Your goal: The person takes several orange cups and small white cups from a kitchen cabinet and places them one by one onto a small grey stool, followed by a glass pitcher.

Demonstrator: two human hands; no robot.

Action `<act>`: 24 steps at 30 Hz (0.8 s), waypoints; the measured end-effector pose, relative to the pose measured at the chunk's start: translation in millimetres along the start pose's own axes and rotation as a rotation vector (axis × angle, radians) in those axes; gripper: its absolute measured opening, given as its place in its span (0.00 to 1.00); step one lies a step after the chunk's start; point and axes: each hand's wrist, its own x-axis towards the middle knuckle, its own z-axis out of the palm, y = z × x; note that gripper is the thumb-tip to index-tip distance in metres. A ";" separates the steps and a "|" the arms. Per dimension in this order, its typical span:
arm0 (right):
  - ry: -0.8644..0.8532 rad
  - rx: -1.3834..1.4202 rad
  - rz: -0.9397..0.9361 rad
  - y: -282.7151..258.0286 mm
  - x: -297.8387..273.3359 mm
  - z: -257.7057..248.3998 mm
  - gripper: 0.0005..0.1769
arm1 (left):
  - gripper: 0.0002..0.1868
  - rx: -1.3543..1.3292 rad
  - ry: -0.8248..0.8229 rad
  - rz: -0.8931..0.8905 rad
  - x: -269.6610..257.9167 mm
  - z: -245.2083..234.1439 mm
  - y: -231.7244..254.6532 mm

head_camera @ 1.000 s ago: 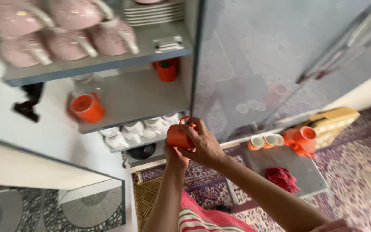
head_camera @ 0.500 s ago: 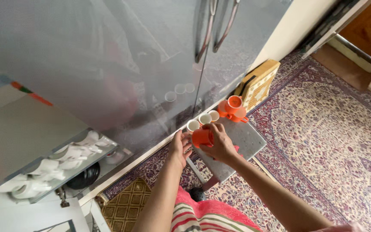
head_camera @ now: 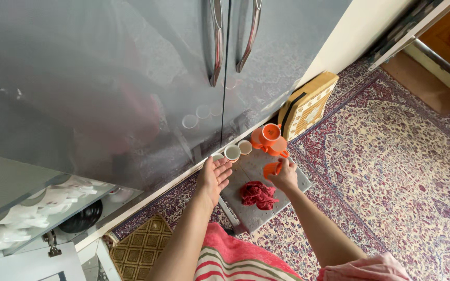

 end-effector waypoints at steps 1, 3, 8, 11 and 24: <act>0.021 -0.025 0.046 6.5 4.1 0.5 0.53 | 0.32 -0.002 0.009 0.004 0.7 0.5 0.8; 0.035 -0.050 0.086 20.6 11.4 -0.5 0.58 | 0.32 0.015 0.032 -0.007 2.1 6.3 -1.1; 0.139 -0.117 0.108 46.1 24.4 -0.3 0.54 | 0.29 0.053 0.051 -0.040 6.8 15.2 -6.9; 0.139 -0.053 0.141 51.2 30.5 -2.2 0.52 | 0.27 0.074 0.055 -0.053 9.4 17.2 -8.0; 0.138 0.002 0.132 56.8 39.5 -2.0 0.50 | 0.19 0.024 0.077 -0.029 16.6 17.4 -1.0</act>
